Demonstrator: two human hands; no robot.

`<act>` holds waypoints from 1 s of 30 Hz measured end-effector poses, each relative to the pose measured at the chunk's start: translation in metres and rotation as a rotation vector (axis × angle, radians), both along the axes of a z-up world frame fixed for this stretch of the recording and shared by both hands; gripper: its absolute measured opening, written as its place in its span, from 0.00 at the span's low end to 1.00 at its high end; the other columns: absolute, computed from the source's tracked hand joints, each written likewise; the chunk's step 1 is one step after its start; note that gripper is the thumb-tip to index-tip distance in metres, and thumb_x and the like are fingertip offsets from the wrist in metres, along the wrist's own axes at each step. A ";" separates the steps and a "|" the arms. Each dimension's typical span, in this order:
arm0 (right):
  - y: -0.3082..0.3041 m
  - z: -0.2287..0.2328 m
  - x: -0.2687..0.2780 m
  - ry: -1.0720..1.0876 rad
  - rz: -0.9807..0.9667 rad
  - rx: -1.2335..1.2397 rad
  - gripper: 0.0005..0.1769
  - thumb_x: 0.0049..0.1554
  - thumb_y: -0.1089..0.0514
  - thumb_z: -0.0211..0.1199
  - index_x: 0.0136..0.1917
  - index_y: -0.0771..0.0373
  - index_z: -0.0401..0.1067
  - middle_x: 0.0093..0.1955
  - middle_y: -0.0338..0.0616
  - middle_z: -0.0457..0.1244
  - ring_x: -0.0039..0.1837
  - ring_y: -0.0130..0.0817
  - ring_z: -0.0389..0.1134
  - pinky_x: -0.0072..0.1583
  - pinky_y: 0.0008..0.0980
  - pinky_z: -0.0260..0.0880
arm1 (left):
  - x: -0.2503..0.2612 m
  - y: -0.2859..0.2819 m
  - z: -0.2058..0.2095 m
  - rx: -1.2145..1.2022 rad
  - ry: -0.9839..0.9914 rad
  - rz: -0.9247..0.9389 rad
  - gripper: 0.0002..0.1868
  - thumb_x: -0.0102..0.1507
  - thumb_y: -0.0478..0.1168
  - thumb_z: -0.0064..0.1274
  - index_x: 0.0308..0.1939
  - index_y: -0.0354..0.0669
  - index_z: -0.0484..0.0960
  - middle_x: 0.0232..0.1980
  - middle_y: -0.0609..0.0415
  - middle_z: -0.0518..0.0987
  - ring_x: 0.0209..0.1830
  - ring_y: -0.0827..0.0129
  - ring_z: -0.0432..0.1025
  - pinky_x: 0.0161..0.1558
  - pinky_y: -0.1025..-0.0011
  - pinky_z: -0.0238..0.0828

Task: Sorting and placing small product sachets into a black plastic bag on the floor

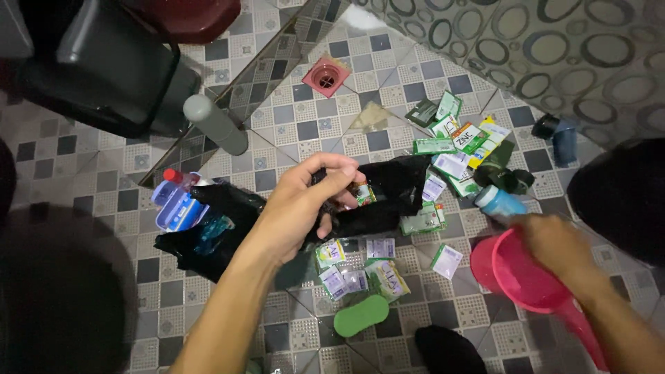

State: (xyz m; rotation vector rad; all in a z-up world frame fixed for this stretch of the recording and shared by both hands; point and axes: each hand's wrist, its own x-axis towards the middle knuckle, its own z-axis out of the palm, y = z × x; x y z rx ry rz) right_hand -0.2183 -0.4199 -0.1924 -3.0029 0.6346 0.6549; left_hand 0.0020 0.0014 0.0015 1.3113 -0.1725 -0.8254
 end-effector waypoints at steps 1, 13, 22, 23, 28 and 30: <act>0.009 0.004 0.008 -0.003 0.005 0.004 0.20 0.61 0.55 0.54 0.64 0.41 0.76 0.49 0.54 0.72 0.52 0.54 0.75 0.55 0.52 0.77 | -0.001 0.000 0.001 0.004 -0.003 0.005 0.15 0.66 0.46 0.54 0.52 0.41 0.79 0.49 0.53 0.83 0.37 0.76 0.75 0.19 0.80 0.63; 0.106 0.046 0.107 -0.525 0.417 0.263 0.23 0.48 0.67 0.55 0.52 0.50 0.82 0.44 0.52 0.71 0.47 0.55 0.72 0.50 0.51 0.74 | -0.003 -0.003 0.004 0.074 -0.010 0.017 0.14 0.66 0.46 0.54 0.50 0.42 0.80 0.48 0.53 0.83 0.36 0.77 0.75 0.18 0.80 0.62; 0.188 -0.047 0.102 -0.575 0.851 -0.384 0.27 0.49 0.55 0.58 0.60 0.71 0.72 0.55 0.56 0.70 0.58 0.50 0.69 0.61 0.54 0.69 | 0.003 0.006 0.015 0.188 -0.122 0.029 0.16 0.64 0.45 0.56 0.53 0.42 0.80 0.39 0.57 0.82 0.29 0.78 0.73 0.17 0.78 0.60; 0.187 -0.066 0.102 -0.448 0.864 -0.372 0.27 0.50 0.55 0.57 0.60 0.71 0.71 0.52 0.57 0.70 0.57 0.53 0.69 0.56 0.58 0.69 | 0.005 0.008 0.017 0.374 -0.234 0.038 0.17 0.64 0.46 0.57 0.54 0.44 0.80 0.34 0.56 0.81 0.25 0.75 0.73 0.19 0.76 0.65; 0.173 -0.080 0.099 -0.196 0.952 -0.274 0.22 0.54 0.55 0.55 0.57 0.71 0.72 0.48 0.54 0.70 0.51 0.52 0.71 0.57 0.57 0.70 | 0.008 0.018 -0.010 0.668 -0.774 0.132 0.21 0.63 0.46 0.60 0.57 0.45 0.76 0.26 0.55 0.80 0.24 0.75 0.75 0.28 0.73 0.71; 0.167 -0.058 0.097 -0.276 0.693 0.163 0.18 0.48 0.63 0.56 0.53 0.63 0.73 0.48 0.51 0.70 0.51 0.48 0.72 0.50 0.46 0.73 | 0.008 0.017 -0.010 0.556 -0.898 0.195 0.22 0.64 0.43 0.60 0.60 0.44 0.75 0.31 0.56 0.80 0.27 0.77 0.75 0.30 0.72 0.72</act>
